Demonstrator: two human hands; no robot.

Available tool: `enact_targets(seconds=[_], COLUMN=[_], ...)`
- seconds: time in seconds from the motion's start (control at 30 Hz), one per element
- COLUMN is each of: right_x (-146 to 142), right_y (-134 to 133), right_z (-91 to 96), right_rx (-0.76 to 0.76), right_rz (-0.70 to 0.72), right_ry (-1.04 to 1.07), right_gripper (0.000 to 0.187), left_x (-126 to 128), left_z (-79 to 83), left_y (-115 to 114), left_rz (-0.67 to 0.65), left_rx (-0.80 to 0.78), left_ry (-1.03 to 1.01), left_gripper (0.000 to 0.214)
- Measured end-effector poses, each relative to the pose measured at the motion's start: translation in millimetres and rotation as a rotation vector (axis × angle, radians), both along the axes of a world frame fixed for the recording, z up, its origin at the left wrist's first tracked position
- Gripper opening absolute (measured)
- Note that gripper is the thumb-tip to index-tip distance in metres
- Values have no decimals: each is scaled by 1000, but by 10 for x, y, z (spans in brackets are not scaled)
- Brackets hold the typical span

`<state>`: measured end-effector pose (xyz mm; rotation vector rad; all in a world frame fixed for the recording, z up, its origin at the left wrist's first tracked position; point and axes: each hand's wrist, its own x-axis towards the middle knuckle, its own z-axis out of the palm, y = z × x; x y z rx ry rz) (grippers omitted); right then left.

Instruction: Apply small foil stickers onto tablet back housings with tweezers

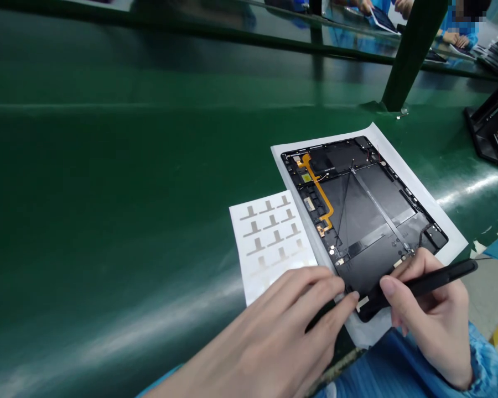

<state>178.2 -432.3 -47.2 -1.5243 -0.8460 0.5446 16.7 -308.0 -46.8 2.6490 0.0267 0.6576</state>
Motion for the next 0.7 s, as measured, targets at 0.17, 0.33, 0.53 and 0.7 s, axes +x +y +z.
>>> enact_targets(seconds=[0.17, 0.33, 0.53, 0.7], right_x=[7, 1, -23, -21], right_y=[0, 14, 10, -72], right_z=[-25, -26, -2, -55], right_rx=[-58, -66, -34, 60], right_rz=[-15, -14, -22, 93], right_ry=[-18, -14, -79, -150], right_gripper=[33, 33, 28, 19], left_x=[-5, 3, 15, 33], left_z=[-41, 10, 37, 49], left_y=[38, 20, 26, 4], left_rz=[1, 11, 3, -16], left_rx=[36, 65, 91, 48], left_ry=[23, 51, 39, 27], left_gripper=[31, 32, 34, 34])
